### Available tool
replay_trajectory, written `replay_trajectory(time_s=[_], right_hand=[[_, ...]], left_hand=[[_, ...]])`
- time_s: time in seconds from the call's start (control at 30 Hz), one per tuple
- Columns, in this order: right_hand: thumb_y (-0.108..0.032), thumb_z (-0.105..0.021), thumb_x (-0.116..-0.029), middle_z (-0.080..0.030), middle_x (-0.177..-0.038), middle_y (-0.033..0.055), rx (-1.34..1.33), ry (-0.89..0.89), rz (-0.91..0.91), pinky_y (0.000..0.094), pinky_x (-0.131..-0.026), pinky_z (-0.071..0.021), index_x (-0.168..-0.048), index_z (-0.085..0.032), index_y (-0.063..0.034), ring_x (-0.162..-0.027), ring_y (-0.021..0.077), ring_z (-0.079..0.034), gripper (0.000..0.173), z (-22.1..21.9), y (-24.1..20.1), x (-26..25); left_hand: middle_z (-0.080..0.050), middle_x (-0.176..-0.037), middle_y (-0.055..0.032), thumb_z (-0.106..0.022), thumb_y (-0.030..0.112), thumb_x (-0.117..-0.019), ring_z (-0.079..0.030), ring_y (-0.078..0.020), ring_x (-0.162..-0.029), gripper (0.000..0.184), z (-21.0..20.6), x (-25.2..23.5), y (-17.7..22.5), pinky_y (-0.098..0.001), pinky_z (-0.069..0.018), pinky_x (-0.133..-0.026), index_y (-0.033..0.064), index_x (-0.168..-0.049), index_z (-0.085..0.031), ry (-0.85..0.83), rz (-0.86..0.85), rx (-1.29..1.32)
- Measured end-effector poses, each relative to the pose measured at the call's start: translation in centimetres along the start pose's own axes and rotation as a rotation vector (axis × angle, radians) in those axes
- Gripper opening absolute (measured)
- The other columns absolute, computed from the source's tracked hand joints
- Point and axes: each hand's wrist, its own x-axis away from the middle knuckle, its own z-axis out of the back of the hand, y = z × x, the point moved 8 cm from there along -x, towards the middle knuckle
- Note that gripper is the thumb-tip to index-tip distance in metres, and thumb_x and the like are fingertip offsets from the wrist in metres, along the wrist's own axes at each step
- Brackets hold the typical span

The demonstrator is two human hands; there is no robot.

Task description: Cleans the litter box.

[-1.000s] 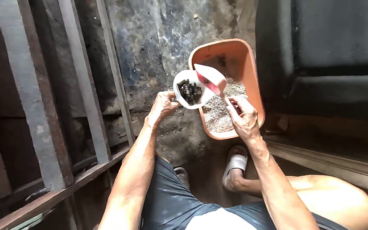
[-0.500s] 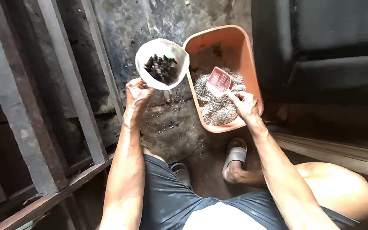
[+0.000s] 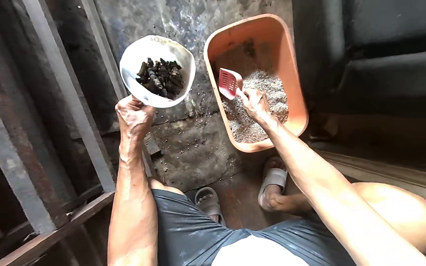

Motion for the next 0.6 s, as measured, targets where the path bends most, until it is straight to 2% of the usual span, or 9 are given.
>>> replay_trajectory(time_s=[0.07, 0.17, 0.27, 0.33, 0.4, 0.5, 0.6], right_hand=[[-0.024, -0.049, -0.1062, -0.072, -0.108, 0.0221, 0.06, 0.036, 0.043, 0.0603, -0.089, -0.0527, -0.113, -0.071, -0.002, -0.103, 0.0407, -0.07, 0.032, -0.4, -0.3, 0.0], [-0.022, -0.051, -0.1041, -0.07, -0.116, 0.0201, 0.151, 0.114, 0.022, 0.0621, -0.081, -0.0536, -0.122, -0.071, -0.0099, -0.102, 0.041, -0.07, 0.03, 0.5, 0.0, 0.0], [-0.02, -0.055, -0.0994, -0.069, -0.117, 0.0197, 0.188, 0.158, -0.001, 0.0616, -0.08, -0.0531, -0.12, -0.074, -0.0155, -0.104, 0.0408, -0.068, 0.028, 2.1, 0.9, -0.1], [-0.02, -0.056, -0.0992, -0.068, -0.12, 0.0206, 0.239, 0.162, 0.034, 0.0608, -0.081, -0.0533, -0.121, -0.075, -0.0181, -0.107, 0.0419, -0.067, 0.028, 2.7, 1.3, 0.0], [-0.016, -0.058, -0.0969, -0.067, -0.121, 0.0214, 0.266, 0.16, 0.082, 0.0614, -0.08, -0.0523, -0.119, -0.076, -0.0181, -0.107, 0.0428, -0.066, 0.029, 2.7, 1.4, 0.0], [-0.014, -0.056, -0.0986, -0.067, -0.116, 0.022, 0.317, 0.162, 0.188, 0.0595, -0.083, -0.0517, -0.115, -0.077, -0.0142, -0.106, 0.0425, -0.066, 0.026, 1.8, 0.6, -0.3], [-0.013, -0.053, -0.1008, -0.067, -0.114, 0.0228, 0.353, 0.171, 0.235, 0.0591, -0.082, -0.052, -0.113, -0.076, -0.01, -0.105, 0.0429, -0.066, 0.026, 1.0, -0.5, -0.7]], left_hand=[[-0.071, -0.087, 0.0022, -0.075, 0.021, -0.0897, -0.062, 0.005, -0.077, 0.018, -0.1, 0.0, 0.2, -0.0208, -0.0526, -0.077, 0.0052, -0.097, -0.072, 0.006, 0.004, 0.004], [-0.07, -0.085, 0.0031, -0.075, 0.022, -0.0901, -0.062, 0.0052, -0.076, 0.017, -0.3, -0.1, 0.4, -0.0206, -0.0521, -0.076, 0.0061, -0.096, -0.072, -0.004, -0.001, -0.009], [-0.071, -0.087, 0.0018, -0.076, 0.024, -0.0899, -0.063, 0.0035, -0.078, 0.018, -0.4, -0.2, 0.6, -0.0227, -0.0521, -0.078, 0.007, -0.096, -0.073, -0.008, -0.009, -0.038], [-0.073, -0.089, 0.0013, -0.076, 0.023, -0.09, -0.065, 0.0034, -0.081, 0.018, -0.6, -0.2, 0.6, -0.0231, -0.0536, -0.081, 0.007, -0.098, -0.074, -0.008, -0.015, -0.025], [-0.073, -0.091, 0.0011, -0.076, 0.021, -0.0897, -0.065, 0.0039, -0.082, 0.017, -0.6, -0.2, 0.7, -0.0225, -0.0539, -0.082, 0.0068, -0.099, -0.074, -0.009, -0.012, -0.019], [-0.072, -0.088, 0.0005, -0.074, 0.022, -0.0908, -0.063, 0.0031, -0.079, 0.017, -0.5, -0.2, 1.1, -0.0237, -0.052, -0.078, 0.0063, -0.098, -0.073, -0.002, -0.003, -0.049], [-0.07, -0.084, 0.0026, -0.073, 0.022, -0.0906, -0.06, 0.004, -0.074, 0.015, -0.4, -0.2, 1.1, -0.0224, -0.0507, -0.074, 0.007, -0.094, -0.072, 0.002, -0.002, -0.069]])
